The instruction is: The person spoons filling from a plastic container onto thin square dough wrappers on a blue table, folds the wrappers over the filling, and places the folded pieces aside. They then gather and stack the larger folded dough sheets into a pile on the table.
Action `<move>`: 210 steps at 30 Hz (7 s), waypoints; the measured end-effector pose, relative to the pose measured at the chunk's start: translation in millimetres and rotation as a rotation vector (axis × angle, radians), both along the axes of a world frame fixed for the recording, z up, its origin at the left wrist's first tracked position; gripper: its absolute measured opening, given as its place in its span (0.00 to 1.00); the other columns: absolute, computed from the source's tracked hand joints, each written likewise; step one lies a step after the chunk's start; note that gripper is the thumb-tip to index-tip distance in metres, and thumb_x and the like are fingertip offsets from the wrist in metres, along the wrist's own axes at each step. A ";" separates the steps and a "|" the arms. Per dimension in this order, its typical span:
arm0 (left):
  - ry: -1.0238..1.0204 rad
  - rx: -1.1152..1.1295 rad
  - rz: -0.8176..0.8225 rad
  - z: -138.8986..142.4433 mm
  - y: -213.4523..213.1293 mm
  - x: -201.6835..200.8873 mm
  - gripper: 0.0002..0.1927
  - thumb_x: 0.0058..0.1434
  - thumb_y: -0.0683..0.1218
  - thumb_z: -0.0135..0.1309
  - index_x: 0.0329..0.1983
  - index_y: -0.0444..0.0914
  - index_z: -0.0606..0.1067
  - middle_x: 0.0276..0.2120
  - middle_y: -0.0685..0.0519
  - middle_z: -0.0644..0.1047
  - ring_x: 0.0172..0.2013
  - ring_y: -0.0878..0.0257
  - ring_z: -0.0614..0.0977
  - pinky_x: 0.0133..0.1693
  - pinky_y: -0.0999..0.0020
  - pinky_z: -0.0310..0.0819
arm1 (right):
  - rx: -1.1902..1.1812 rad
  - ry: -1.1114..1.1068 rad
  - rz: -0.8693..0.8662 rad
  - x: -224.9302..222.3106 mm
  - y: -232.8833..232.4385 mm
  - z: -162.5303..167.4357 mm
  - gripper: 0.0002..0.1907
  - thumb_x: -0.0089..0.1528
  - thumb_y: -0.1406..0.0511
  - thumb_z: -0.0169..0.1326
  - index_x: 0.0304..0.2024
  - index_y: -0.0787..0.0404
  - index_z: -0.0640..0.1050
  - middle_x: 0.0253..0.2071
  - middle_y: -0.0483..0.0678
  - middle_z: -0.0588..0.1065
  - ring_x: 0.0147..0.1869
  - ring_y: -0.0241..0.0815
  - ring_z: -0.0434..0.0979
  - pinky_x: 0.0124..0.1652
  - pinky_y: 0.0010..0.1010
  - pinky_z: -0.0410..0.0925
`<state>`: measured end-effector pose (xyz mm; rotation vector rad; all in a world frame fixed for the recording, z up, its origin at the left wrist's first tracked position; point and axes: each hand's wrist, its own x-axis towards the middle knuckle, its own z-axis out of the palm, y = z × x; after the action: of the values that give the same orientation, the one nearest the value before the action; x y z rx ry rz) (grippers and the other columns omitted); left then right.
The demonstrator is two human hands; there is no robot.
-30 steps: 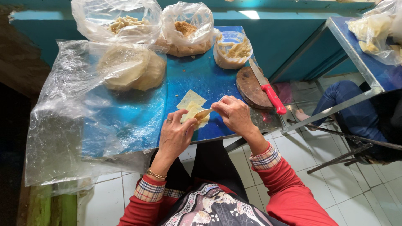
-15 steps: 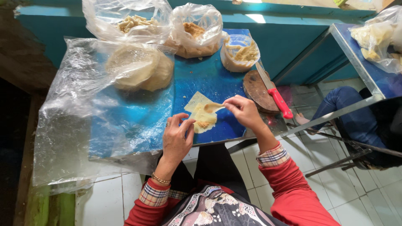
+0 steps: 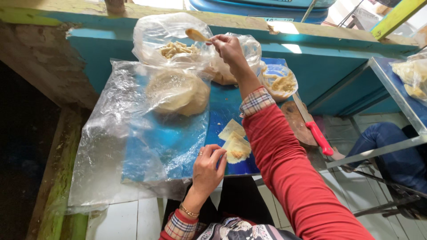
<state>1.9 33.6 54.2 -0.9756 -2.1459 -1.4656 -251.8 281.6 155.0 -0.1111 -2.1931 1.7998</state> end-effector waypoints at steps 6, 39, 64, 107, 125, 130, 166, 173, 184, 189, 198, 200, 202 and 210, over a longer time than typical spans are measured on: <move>-0.019 0.012 -0.036 2.1 -1.3 -1.4 0.05 0.59 0.39 0.60 0.38 0.37 0.78 0.38 0.48 0.76 0.38 0.49 0.78 0.40 0.58 0.74 | -0.043 -0.031 -0.144 -17.1 68.7 -15.6 0.11 0.65 0.64 0.53 0.38 0.61 0.85 0.19 0.34 0.66 0.19 0.25 0.58 0.18 0.21 0.51; -0.059 -0.351 0.295 -10.7 16.9 17.9 0.06 0.55 0.46 0.63 0.33 0.43 0.78 0.37 0.53 0.75 0.44 0.53 0.76 0.44 0.54 0.67 | 0.817 0.095 -0.439 337.4 -51.5 -105.9 0.07 0.60 0.63 0.63 0.40 0.57 0.83 0.40 0.44 0.78 0.45 0.46 0.78 0.43 0.37 0.71; -0.069 -0.054 0.005 -19.2 27.1 17.4 0.08 0.63 0.37 0.56 0.45 0.35 0.75 0.37 0.45 0.80 0.39 0.48 0.81 0.41 0.56 0.75 | 0.709 -0.001 -0.432 330.6 -62.0 -109.0 0.07 0.60 0.64 0.63 0.38 0.58 0.82 0.40 0.46 0.78 0.37 0.43 0.79 0.34 0.33 0.72; 0.139 -0.220 -0.074 -10.9 13.8 -15.1 0.07 0.56 0.42 0.61 0.38 0.41 0.79 0.43 0.55 0.78 0.45 0.55 0.78 0.46 0.57 0.68 | 1.231 0.276 -0.025 321.1 -53.9 -93.5 0.12 0.56 0.70 0.57 0.44 0.60 0.79 0.42 0.46 0.77 0.47 0.47 0.76 0.42 0.37 0.67; 0.000 -0.265 -0.030 -22.0 24.8 -22.7 0.06 0.60 0.49 0.61 0.34 0.43 0.82 0.35 0.56 0.80 0.41 0.55 0.79 0.44 0.57 0.68 | 1.278 0.330 -0.148 326.3 -58.0 -105.1 0.13 0.60 0.63 0.61 0.47 0.54 0.82 0.40 0.41 0.77 0.44 0.42 0.76 0.41 0.36 0.65; -0.090 -0.220 -0.031 -22.6 27.6 -26.8 0.09 0.65 0.49 0.55 0.40 0.42 0.83 0.34 0.54 0.80 0.39 0.54 0.79 0.43 0.56 0.68 | 1.346 0.398 -0.151 320.7 -54.3 -106.3 0.14 0.57 0.68 0.58 0.47 0.53 0.82 0.40 0.40 0.78 0.44 0.40 0.76 0.42 0.35 0.65; 0.024 -0.205 -0.116 -17.8 22.8 6.3 0.02 0.61 0.44 0.59 0.34 0.42 0.78 0.32 0.56 0.78 0.37 0.54 0.79 0.40 0.58 0.68 | 0.935 0.273 -0.203 349.6 -68.8 -100.3 0.05 0.59 0.65 0.63 0.38 0.56 0.82 0.36 0.43 0.78 0.42 0.46 0.75 0.40 0.36 0.67; 0.051 -0.261 -0.092 -21.4 20.9 19.1 0.04 0.60 0.46 0.60 0.32 0.42 0.78 0.33 0.55 0.77 0.38 0.54 0.79 0.39 0.58 0.67 | 0.727 0.080 -0.158 349.3 -60.1 -108.2 0.05 0.58 0.64 0.64 0.35 0.56 0.83 0.34 0.46 0.76 0.42 0.46 0.75 0.41 0.36 0.68; -0.102 -0.429 -0.123 -18.3 30.4 3.6 0.06 0.59 0.47 0.59 0.28 0.42 0.80 0.30 0.53 0.78 0.38 0.54 0.80 0.39 0.55 0.66 | 0.952 0.224 -0.264 365.8 -74.2 -99.0 0.05 0.59 0.63 0.64 0.36 0.54 0.82 0.36 0.39 0.78 0.39 0.43 0.75 0.37 0.37 0.65; -0.077 -0.211 -0.050 -16.8 26.3 22.7 0.03 0.61 0.44 0.60 0.33 0.40 0.79 0.33 0.51 0.78 0.38 0.51 0.79 0.40 0.56 0.71 | 0.926 0.196 -0.231 359.8 -71.1 -99.1 0.05 0.60 0.63 0.63 0.36 0.56 0.81 0.35 0.43 0.75 0.41 0.45 0.73 0.40 0.37 0.67; 0.112 -0.246 -0.080 -14.2 21.3 21.9 0.03 0.58 0.41 0.61 0.30 0.40 0.77 0.32 0.51 0.74 0.36 0.53 0.77 0.37 0.60 0.73 | 1.062 0.298 -0.276 366.5 -75.4 -96.2 0.06 0.60 0.63 0.62 0.38 0.57 0.82 0.38 0.40 0.78 0.40 0.41 0.75 0.37 0.37 0.63; 0.116 -0.243 -0.072 -13.4 21.9 21.3 0.03 0.58 0.41 0.61 0.31 0.40 0.77 0.31 0.51 0.74 0.35 0.53 0.77 0.37 0.60 0.73 | 0.994 0.252 -0.244 363.5 -71.1 -94.7 0.04 0.59 0.63 0.62 0.36 0.55 0.82 0.37 0.40 0.77 0.40 0.43 0.74 0.38 0.37 0.64; 0.138 -0.194 -0.089 -13.3 21.2 21.5 0.05 0.58 0.41 0.60 0.36 0.38 0.77 0.33 0.50 0.74 0.36 0.52 0.77 0.37 0.59 0.72 | 0.947 0.225 -0.225 359.2 -67.4 -93.9 0.04 0.59 0.64 0.63 0.35 0.55 0.82 0.36 0.41 0.76 0.41 0.44 0.74 0.39 0.36 0.65; 0.117 -0.260 -0.155 -15.7 15.8 17.6 0.04 0.61 0.40 0.59 0.36 0.39 0.75 0.33 0.51 0.74 0.38 0.53 0.79 0.39 0.59 0.72 | 0.941 0.219 -0.148 363.7 -66.9 -93.4 0.09 0.57 0.62 0.64 0.36 0.57 0.81 0.36 0.45 0.75 0.40 0.47 0.74 0.38 0.39 0.66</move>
<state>19.6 49.4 38.5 -1.3110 -2.2550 -1.1799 111.9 214.8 61.5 0.1226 -2.5234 0.5417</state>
